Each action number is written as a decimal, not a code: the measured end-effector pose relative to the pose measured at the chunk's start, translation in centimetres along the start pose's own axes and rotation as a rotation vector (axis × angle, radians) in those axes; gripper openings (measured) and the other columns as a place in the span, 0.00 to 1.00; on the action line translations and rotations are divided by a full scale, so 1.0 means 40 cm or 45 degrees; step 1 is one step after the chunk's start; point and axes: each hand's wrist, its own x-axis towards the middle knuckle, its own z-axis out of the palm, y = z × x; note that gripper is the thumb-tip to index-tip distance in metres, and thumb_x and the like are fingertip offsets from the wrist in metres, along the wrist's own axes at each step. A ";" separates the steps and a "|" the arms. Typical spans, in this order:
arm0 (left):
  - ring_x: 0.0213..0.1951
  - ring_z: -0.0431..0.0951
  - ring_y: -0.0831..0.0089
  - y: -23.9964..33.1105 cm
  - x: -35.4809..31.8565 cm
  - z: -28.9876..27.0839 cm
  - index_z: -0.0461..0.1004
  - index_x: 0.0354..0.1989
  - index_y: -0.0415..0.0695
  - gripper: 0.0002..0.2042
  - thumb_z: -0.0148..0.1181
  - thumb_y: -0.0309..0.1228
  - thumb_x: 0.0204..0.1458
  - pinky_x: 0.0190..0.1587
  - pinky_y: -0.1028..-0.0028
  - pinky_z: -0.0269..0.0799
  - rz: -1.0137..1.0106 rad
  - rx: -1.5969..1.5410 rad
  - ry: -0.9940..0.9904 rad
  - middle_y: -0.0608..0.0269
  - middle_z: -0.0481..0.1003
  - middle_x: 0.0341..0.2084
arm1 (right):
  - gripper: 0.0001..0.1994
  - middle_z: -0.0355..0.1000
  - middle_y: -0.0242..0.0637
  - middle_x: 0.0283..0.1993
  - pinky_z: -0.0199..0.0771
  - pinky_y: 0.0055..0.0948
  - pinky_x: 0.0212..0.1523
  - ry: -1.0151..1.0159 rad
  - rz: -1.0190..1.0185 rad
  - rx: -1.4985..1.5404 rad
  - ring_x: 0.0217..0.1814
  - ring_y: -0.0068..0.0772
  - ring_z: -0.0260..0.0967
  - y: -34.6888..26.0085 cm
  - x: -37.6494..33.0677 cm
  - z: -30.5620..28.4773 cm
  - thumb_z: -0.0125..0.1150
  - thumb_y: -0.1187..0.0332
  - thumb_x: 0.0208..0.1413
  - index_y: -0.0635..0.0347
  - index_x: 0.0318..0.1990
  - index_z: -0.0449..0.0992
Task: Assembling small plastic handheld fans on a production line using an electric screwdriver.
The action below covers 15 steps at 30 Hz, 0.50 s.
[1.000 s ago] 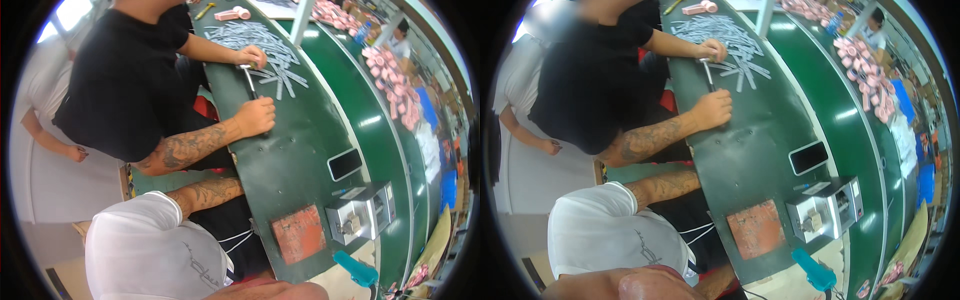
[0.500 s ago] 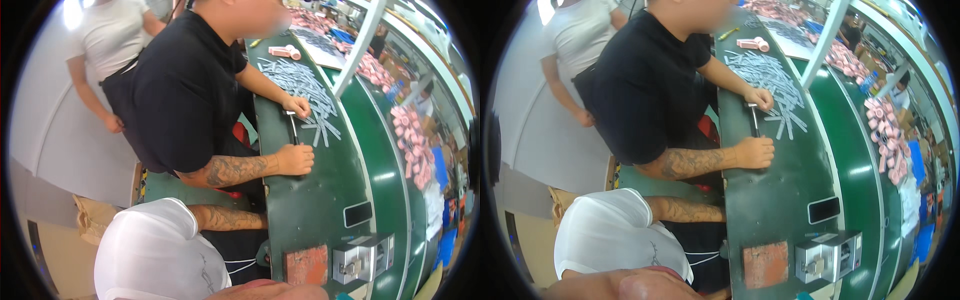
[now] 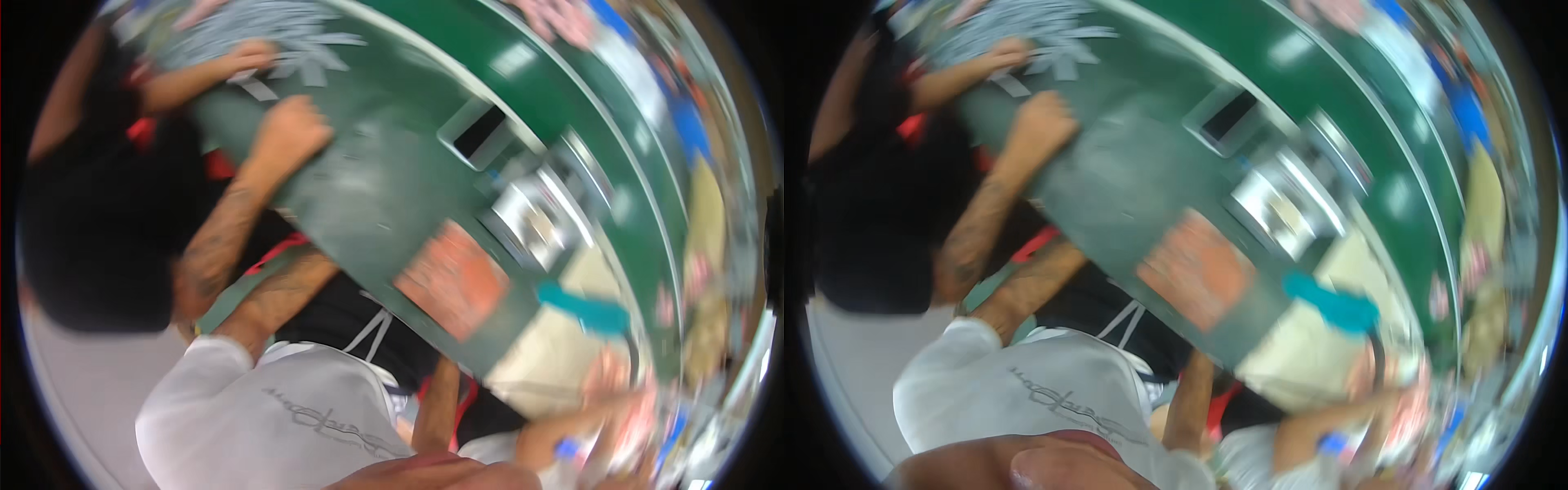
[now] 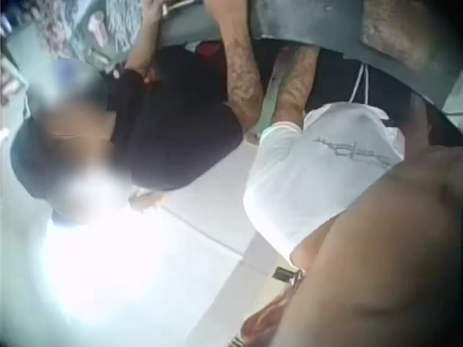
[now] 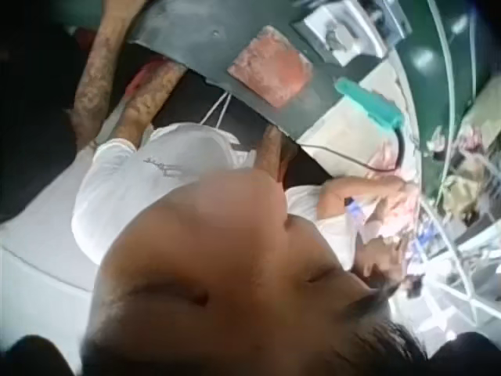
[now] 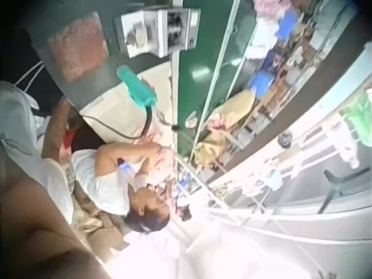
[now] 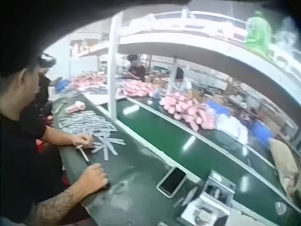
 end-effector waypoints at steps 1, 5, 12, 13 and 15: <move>0.44 0.71 0.64 0.074 0.028 0.060 0.68 0.35 0.46 0.09 0.52 0.38 0.56 0.53 0.64 0.65 0.023 -0.154 0.007 0.62 0.71 0.37 | 0.19 0.78 0.59 0.53 0.70 0.57 0.60 0.036 0.120 -0.050 0.56 0.65 0.74 0.031 -0.086 -0.041 0.54 0.60 0.67 0.67 0.51 0.80; 0.50 0.71 0.62 0.281 0.027 0.139 0.69 0.44 0.45 0.14 0.49 0.42 0.60 0.58 0.62 0.64 0.023 -0.556 -0.093 0.60 0.71 0.46 | 0.19 0.78 0.59 0.53 0.70 0.57 0.60 0.130 0.384 -0.131 0.56 0.65 0.73 0.037 -0.291 -0.115 0.54 0.60 0.67 0.67 0.51 0.80; 0.61 0.71 0.59 0.355 -0.210 -0.048 0.70 0.60 0.45 0.24 0.42 0.49 0.66 0.67 0.58 0.61 -0.673 -0.432 -0.431 0.57 0.71 0.61 | 0.19 0.78 0.59 0.53 0.70 0.58 0.60 0.030 -0.089 0.191 0.56 0.66 0.73 -0.082 0.030 0.069 0.54 0.59 0.67 0.67 0.51 0.80; 0.63 0.71 0.58 0.455 -0.264 -0.063 0.70 0.63 0.44 0.26 0.41 0.50 0.67 0.68 0.58 0.61 -0.706 -0.482 -0.446 0.56 0.71 0.63 | 0.19 0.78 0.59 0.53 0.70 0.58 0.60 0.059 -0.080 0.194 0.56 0.66 0.73 -0.108 0.055 0.037 0.54 0.59 0.67 0.67 0.51 0.80; 0.64 0.71 0.58 0.417 -0.365 -0.097 0.70 0.65 0.44 0.28 0.41 0.51 0.68 0.70 0.57 0.61 -0.940 -0.381 -0.464 0.56 0.71 0.65 | 0.18 0.78 0.59 0.54 0.71 0.57 0.60 0.033 -0.246 0.284 0.56 0.66 0.73 -0.119 0.111 0.133 0.54 0.61 0.67 0.67 0.51 0.80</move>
